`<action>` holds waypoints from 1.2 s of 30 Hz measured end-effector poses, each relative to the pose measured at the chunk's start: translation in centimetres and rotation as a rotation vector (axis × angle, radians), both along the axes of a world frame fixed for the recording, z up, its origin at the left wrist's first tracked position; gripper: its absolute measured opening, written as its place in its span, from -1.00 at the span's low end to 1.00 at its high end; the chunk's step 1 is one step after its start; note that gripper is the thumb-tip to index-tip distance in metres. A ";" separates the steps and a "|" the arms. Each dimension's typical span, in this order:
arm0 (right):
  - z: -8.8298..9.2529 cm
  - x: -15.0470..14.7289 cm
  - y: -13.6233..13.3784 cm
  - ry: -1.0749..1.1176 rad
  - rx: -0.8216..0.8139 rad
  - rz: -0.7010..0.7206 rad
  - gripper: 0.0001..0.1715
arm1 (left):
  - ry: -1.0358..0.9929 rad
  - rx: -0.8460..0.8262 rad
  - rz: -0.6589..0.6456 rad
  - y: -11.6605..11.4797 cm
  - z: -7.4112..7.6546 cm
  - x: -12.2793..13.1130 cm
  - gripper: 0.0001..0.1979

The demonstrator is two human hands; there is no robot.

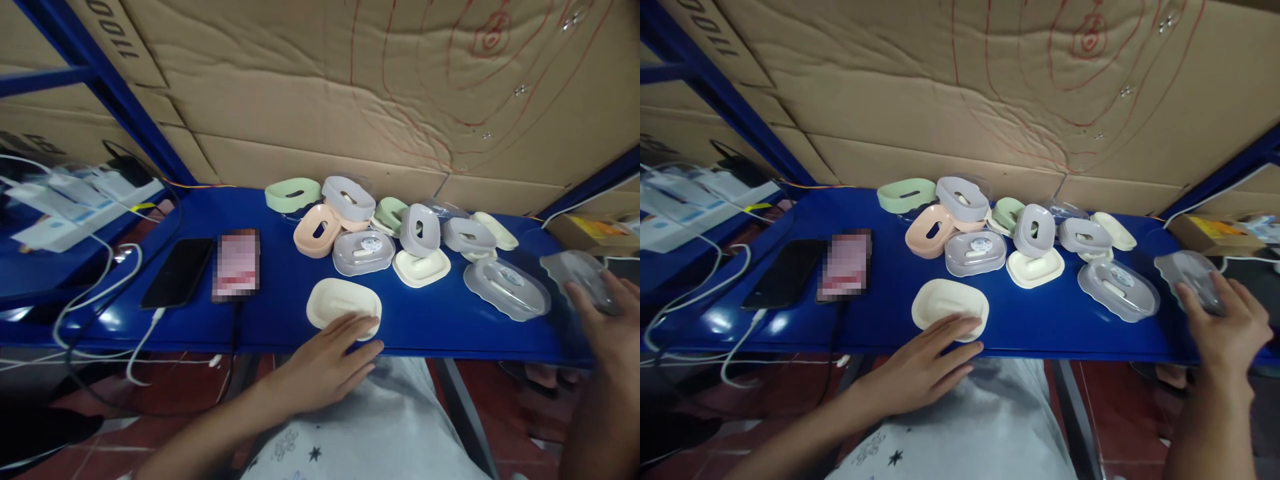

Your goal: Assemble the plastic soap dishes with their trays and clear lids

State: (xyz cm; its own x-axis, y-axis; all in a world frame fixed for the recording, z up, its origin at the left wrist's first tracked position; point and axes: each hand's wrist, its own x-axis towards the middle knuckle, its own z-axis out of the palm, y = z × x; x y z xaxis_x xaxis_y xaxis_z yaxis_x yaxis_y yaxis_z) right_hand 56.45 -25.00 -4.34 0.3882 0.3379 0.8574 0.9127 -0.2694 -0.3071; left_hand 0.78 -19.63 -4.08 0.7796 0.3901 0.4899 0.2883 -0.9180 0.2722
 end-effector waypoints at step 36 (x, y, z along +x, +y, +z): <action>3.0 -24.9 1.5 -0.313 -0.470 1.037 -0.58 | -0.144 -0.070 0.302 1.4 -1.3 -1.2 -0.18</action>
